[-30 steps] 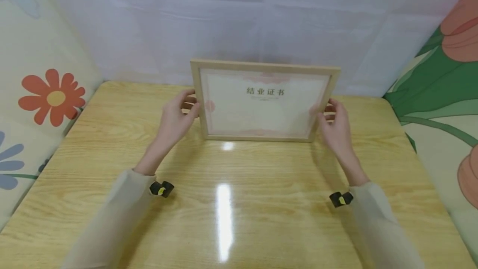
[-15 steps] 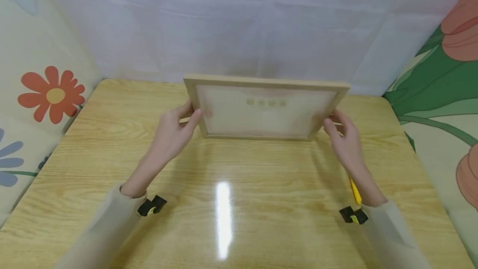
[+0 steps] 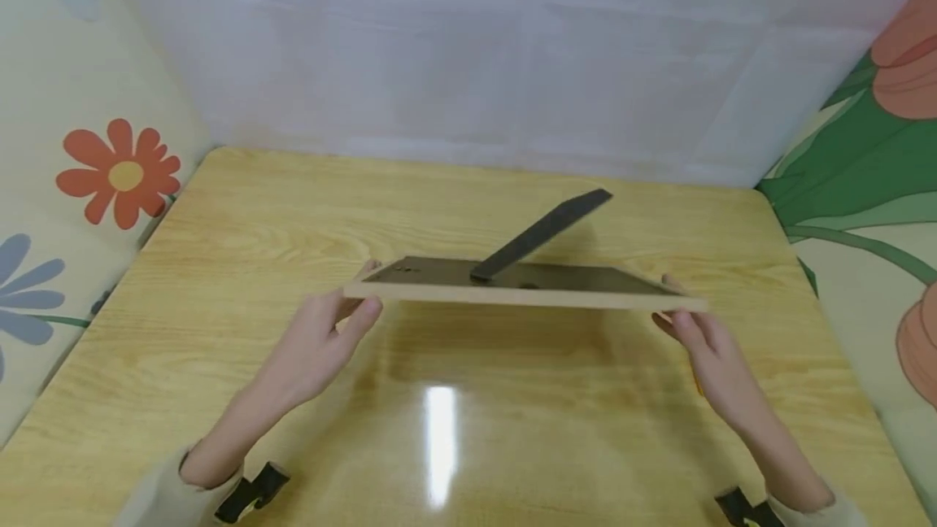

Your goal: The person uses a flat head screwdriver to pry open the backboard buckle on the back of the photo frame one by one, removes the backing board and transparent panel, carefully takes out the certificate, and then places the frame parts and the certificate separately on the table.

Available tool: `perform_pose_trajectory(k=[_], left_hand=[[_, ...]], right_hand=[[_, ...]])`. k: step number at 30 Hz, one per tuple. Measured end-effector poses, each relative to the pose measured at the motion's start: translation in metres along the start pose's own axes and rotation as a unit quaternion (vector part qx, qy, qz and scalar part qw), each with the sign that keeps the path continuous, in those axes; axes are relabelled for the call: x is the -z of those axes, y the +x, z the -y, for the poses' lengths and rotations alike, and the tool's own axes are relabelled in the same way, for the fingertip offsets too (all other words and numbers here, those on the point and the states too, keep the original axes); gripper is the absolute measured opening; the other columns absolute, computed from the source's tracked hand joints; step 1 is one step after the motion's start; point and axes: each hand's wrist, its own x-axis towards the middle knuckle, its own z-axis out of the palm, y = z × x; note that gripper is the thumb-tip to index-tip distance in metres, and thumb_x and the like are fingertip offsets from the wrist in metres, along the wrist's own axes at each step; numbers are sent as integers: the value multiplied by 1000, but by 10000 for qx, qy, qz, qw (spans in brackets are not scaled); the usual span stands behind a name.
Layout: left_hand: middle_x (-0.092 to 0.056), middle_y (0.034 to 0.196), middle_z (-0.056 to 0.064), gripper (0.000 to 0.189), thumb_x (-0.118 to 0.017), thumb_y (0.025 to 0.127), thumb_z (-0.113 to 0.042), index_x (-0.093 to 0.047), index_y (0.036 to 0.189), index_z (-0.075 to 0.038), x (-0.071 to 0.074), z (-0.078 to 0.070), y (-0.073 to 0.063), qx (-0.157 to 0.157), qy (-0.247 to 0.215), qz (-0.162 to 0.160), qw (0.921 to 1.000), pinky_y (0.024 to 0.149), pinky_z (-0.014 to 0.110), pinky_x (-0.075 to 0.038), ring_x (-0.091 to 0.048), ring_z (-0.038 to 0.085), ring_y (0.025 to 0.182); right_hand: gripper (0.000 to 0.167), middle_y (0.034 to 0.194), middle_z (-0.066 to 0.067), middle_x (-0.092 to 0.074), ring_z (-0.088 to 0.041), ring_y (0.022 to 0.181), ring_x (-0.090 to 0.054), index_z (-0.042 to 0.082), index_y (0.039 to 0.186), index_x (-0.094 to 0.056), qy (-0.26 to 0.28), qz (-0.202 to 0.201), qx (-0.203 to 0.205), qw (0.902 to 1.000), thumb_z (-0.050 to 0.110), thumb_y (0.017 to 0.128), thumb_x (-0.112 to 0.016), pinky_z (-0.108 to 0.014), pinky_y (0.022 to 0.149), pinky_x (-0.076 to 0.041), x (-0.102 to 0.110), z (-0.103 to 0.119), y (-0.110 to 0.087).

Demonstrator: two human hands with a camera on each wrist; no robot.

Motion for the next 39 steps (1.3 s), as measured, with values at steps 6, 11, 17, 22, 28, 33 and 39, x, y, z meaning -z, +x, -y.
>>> perform_pose_trajectory(k=[6, 11, 17, 22, 28, 33, 39], left_hand=[[-63, 113, 25, 62, -45, 103, -33, -19, 154, -10, -4, 17, -20, -261, 389, 387, 9982, 52, 29, -50, -35, 1, 45], [-36, 147, 25, 79, -59, 97, -33, -12, 155, -6, -1, 34, -27, -407, 875, 1048, 9898, 105, 55, -35, -57, 13, 74], [-16, 156, 19, 94, -67, 90, -39, -9, 155, -4, -2, 54, -22, -767, 997, 1628, 9786, 107, 45, -33, -52, 30, 121], [-6, 157, 22, 97, -67, 90, -40, -4, 154, -3, -6, 60, -9, -862, 1365, 1919, 9680, 109, 47, -28, -23, 35, 140], [-4, 156, 28, 97, -69, 90, -37, -8, 151, 7, -11, 62, 6, -969, 2238, 2008, 9488, 110, 49, -27, -18, 39, 141], [-6, 154, 33, 97, -70, 89, -37, -11, 148, 13, -17, 64, 17, -1136, 2676, 2052, 9346, 111, 50, -26, -17, 42, 141], [-5, 153, 35, 95, -68, 90, -34, -10, 147, 15, -22, 65, 19, -1090, 2791, 2162, 9293, 111, 50, -25, -16, 44, 141]], right_hand=[[54, 156, -23, -18, -18, 119, -51, 4, 152, -25, -362, 589, -559, 9960, 9, 103, -45, -10, 83, -43, 10, -9, -21], [71, 157, -16, -22, -36, 141, -20, 14, 154, -24, -624, 1287, -582, 9880, 7, 94, -61, -6, 99, -28, 17, -24, -24], [84, 155, -17, -27, -43, 133, -36, 10, 153, -25, -1253, 1601, -623, 9771, 19, 86, -74, -38, 106, -38, 15, -41, -20], [93, 154, -20, -27, -46, 129, -40, 6, 153, -23, -1859, 1757, -650, 9645, 32, 83, -77, -61, 101, -36, 10, -50, -7], [97, 154, -22, -23, -43, 136, -31, -2, 152, -20, -2085, 1880, -440, 9588, 30, 82, -78, -54, 106, -30, 5, -60, 13], [97, 155, -25, -20, -42, 138, -26, -5, 151, -19, -2202, 1929, -409, 9553, 22, 81, -80, -56, 107, -28, 6, -66, 23], [96, 154, -29, -17, -45, 138, -23, -9, 149, -18, -2155, 1945, -508, 9556, 12, 79, -80, -58, 108, -26, 2, -71, 28]])
